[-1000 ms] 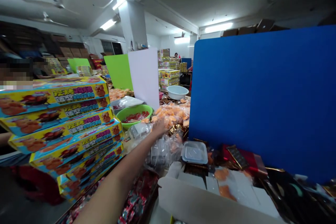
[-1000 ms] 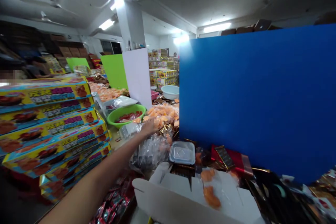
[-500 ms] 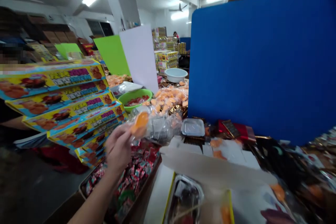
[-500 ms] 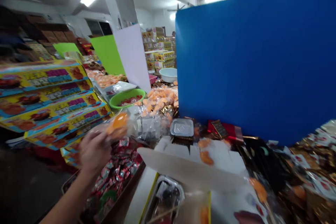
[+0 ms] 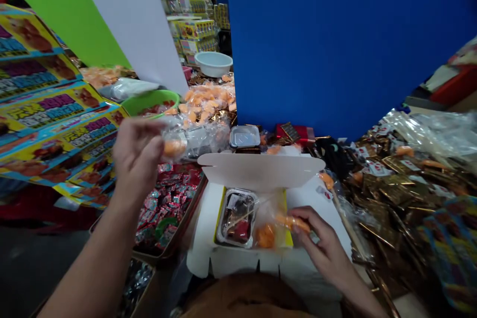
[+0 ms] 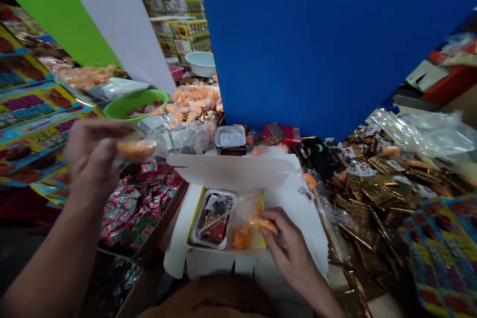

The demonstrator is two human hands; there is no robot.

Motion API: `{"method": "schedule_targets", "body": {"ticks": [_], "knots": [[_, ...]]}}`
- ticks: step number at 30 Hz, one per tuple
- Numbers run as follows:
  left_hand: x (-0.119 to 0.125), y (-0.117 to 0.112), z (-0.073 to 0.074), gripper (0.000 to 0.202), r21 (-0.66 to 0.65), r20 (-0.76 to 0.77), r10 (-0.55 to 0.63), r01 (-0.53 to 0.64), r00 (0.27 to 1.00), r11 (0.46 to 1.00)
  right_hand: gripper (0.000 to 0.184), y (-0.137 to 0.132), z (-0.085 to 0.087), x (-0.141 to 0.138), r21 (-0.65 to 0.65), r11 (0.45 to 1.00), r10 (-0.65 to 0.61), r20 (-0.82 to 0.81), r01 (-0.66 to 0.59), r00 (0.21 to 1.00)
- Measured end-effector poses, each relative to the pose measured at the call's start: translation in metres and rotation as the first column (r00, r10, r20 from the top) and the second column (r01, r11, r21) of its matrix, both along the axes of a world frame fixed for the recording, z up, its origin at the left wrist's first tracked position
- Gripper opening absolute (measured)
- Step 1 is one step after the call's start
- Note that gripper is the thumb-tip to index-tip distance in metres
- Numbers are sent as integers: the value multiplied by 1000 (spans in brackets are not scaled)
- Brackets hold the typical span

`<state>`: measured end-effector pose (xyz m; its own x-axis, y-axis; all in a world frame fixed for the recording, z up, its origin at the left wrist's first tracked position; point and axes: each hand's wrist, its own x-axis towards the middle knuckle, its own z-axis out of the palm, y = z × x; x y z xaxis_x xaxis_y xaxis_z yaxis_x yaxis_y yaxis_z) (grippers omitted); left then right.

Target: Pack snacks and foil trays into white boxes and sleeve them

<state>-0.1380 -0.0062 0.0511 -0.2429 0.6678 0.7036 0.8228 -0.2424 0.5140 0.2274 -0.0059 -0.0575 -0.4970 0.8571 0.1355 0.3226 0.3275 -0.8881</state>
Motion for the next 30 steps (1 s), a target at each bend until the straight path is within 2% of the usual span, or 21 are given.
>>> {"method": "schedule_targets", "body": {"ticks": [2,4,5,6,7,8,9,10,12,14,17,19,21,23,24,25,27,28,29,30], "knots": [[-5,15,-1,49,130,-102,78,-65,992,989,31,0,-15,-5,274,959,-106,95,77,990],[9,14,-18,42,277,-280,71,9,957,961,38,0,-32,-19,482,872,-207,201,88,957],[21,9,-32,29,311,-369,15,108,929,944,40,1,-40,-27,543,837,-254,264,75,930],[34,1,-49,20,160,-448,-157,252,880,955,41,2,-46,-35,577,815,-288,323,54,901],[47,-7,-67,17,-45,-457,-298,313,838,949,42,3,-51,-42,593,805,-308,370,33,877],[58,-15,-85,19,-241,-429,-428,355,796,903,43,4,-54,-47,588,809,-307,413,7,858],[66,-21,-101,25,-405,-380,-527,376,760,834,43,4,-54,-50,559,829,-279,458,-29,844],[71,-26,-114,30,-520,-314,-580,375,751,767,44,2,-53,-52,509,858,-225,506,-77,833],[76,-31,-132,33,-644,-186,-619,381,763,663,65,-3,-49,-52,356,915,-66,600,-192,798],[76,-31,-137,33,-699,-112,-601,367,791,614,91,-10,-46,-51,194,938,97,648,-288,755],[84,-28,-133,43,-723,-190,-579,287,793,629,99,-20,-46,-53,113,944,176,625,-311,760],[94,-24,-131,58,-720,-258,-615,276,745,636,91,-21,-47,-54,142,951,149,569,-274,809],[106,-19,-133,62,-743,-254,-689,319,679,588,63,-14,-44,-49,187,955,123,454,-229,882],[116,-14,-138,59,-783,-209,-740,344,639,519,29,2,-36,-37,258,959,45,268,-117,962],[119,-11,-140,58,-795,-191,-746,345,638,498,19,14,-31,-29,308,951,-40,161,-12,986],[122,-9,-142,61,-801,-180,-745,343,643,490,16,28,-26,-20,360,925,-150,61,119,987],[127,-7,-142,69,-802,-176,-736,338,654,493,13,57,-16,-6,443,825,-363,-62,351,930],[130,-6,-141,72,-800,-179,-733,336,657,497,18,71,-11,-2,468,790,-420,-60,397,906],[132,-6,-140,74,-800,-184,-728,330,660,501,22,84,-8,-1,472,793,-431,-12,385,902],[134,-6,-138,73,-802,-188,-723,321,665,504,23,95,-6,-3,451,827,-403,62,335,913]]}}
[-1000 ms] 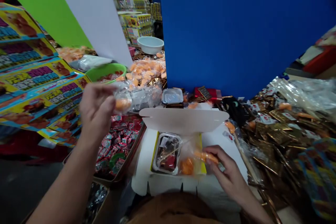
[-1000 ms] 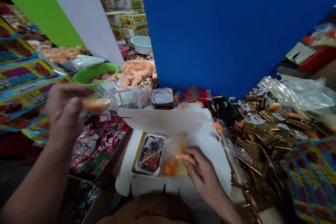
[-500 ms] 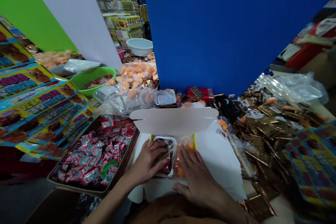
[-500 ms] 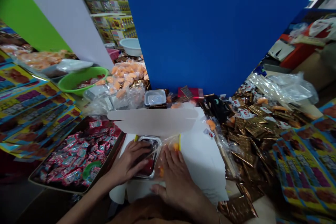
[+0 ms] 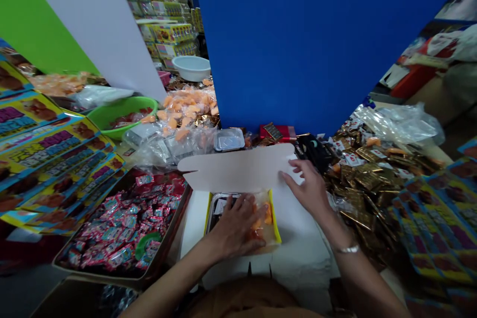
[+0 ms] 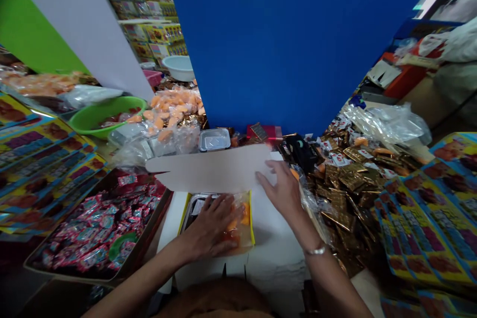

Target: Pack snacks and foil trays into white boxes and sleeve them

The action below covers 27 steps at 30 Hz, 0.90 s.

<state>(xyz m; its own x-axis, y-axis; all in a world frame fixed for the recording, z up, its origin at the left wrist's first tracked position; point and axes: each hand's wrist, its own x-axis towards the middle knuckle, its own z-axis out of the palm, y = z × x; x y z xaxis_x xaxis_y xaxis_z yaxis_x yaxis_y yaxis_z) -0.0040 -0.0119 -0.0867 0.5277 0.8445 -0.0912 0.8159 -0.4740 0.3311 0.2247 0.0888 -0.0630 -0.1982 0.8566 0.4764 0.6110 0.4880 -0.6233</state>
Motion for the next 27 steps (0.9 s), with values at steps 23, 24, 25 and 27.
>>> {"method": "schedule_targets", "body": {"ticks": [23,24,25,27], "knots": [[15,-2,-13,71,62,3,90,-90,996,994,35,-46,1,-35,-121,991,64,25,-61,998],[15,-2,-15,71,65,16,92,-93,996,994,34,-52,-5,-33,-129,990,64,37,-59,997],[15,-1,-16,70,72,45,88,-91,995,993,32,-58,-12,-29,-141,987,80,55,-72,995],[16,-2,-19,61,96,171,67,-84,983,992,33,-71,-29,-20,-183,976,134,104,-113,985]]}}
